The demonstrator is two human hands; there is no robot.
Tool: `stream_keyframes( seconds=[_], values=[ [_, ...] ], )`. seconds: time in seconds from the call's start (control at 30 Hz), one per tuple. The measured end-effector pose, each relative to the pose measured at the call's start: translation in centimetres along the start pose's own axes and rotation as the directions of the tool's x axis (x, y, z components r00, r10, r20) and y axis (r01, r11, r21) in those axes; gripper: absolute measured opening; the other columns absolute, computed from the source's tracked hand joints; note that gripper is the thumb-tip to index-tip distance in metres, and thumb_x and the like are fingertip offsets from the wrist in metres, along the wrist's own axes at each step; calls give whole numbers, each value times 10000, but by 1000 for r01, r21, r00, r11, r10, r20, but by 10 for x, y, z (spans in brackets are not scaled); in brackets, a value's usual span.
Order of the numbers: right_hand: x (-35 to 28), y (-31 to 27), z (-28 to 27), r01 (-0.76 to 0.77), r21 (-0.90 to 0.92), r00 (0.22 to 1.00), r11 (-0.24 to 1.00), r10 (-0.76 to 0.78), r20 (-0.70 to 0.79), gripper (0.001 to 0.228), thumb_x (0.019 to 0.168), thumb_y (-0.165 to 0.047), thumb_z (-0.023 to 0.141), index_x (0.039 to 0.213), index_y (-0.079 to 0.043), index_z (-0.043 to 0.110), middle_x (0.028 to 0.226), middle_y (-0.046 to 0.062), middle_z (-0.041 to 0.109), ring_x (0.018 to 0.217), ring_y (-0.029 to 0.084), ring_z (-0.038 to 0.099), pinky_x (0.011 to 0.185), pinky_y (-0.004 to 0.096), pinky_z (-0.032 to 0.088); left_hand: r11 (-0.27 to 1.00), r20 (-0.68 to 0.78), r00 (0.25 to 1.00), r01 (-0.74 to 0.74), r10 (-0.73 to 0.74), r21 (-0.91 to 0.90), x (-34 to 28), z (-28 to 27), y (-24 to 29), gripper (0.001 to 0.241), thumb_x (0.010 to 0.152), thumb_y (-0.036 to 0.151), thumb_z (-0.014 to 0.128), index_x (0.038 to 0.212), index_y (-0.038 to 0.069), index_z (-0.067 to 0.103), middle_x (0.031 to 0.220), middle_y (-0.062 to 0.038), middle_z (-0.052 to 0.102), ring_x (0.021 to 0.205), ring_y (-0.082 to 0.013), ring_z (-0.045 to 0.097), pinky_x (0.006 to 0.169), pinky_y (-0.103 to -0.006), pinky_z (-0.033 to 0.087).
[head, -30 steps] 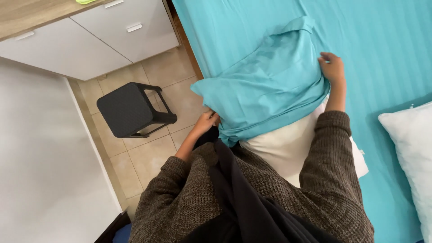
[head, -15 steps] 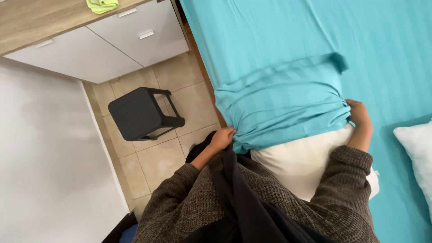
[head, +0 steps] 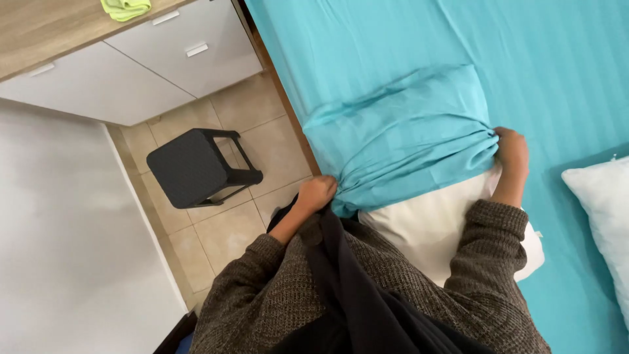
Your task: The person places a pillowcase on a pillow and pulls it over the pillow. They then repeat the process with another pillow.
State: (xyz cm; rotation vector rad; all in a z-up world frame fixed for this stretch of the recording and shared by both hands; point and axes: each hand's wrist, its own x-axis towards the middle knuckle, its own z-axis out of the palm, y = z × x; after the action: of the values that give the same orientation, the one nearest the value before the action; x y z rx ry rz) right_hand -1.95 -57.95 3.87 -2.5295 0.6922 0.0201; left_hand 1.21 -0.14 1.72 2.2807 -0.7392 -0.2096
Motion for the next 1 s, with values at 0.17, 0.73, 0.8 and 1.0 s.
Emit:
stream_keyframes(
  seconds=[0.17,0.73,0.8,1.0],
  values=[
    [-57,-150,-68,304,68,948,950,-294,-124,330,925,-154,798,1245,-120,721,1315,129,683,1116,343,653,917,442,518,985,-249,964,-128,96,-116,17,-76,70,327,929,358,710,1030,55,637,990,-127,656,870,-317,665,730,-431,549],
    [-103,-164,-53,34,-53,802,998,4,597,223,817,-156,799,1030,-92,816,921,84,800,914,210,692,877,373,521,939,346,873,-312,345,-147,-8,5,53,263,880,228,702,1046,25,705,1047,-137,733,988,-313,697,823,-409,573],
    [-83,-166,-68,88,-27,802,996,-54,595,244,824,-174,789,1060,-116,813,932,71,806,916,206,712,867,381,539,928,308,886,-278,347,-247,-5,-8,35,301,885,246,709,1079,16,710,1060,-156,740,977,-330,702,821,-409,571],
    [17,-123,-41,182,128,981,975,-171,-92,203,1037,-119,714,1219,-50,770,1025,139,759,855,186,686,761,312,519,851,238,897,433,-373,-298,-5,-34,-6,349,952,363,670,1105,60,751,947,-193,774,854,-327,752,773,-388,562]
  ],
)
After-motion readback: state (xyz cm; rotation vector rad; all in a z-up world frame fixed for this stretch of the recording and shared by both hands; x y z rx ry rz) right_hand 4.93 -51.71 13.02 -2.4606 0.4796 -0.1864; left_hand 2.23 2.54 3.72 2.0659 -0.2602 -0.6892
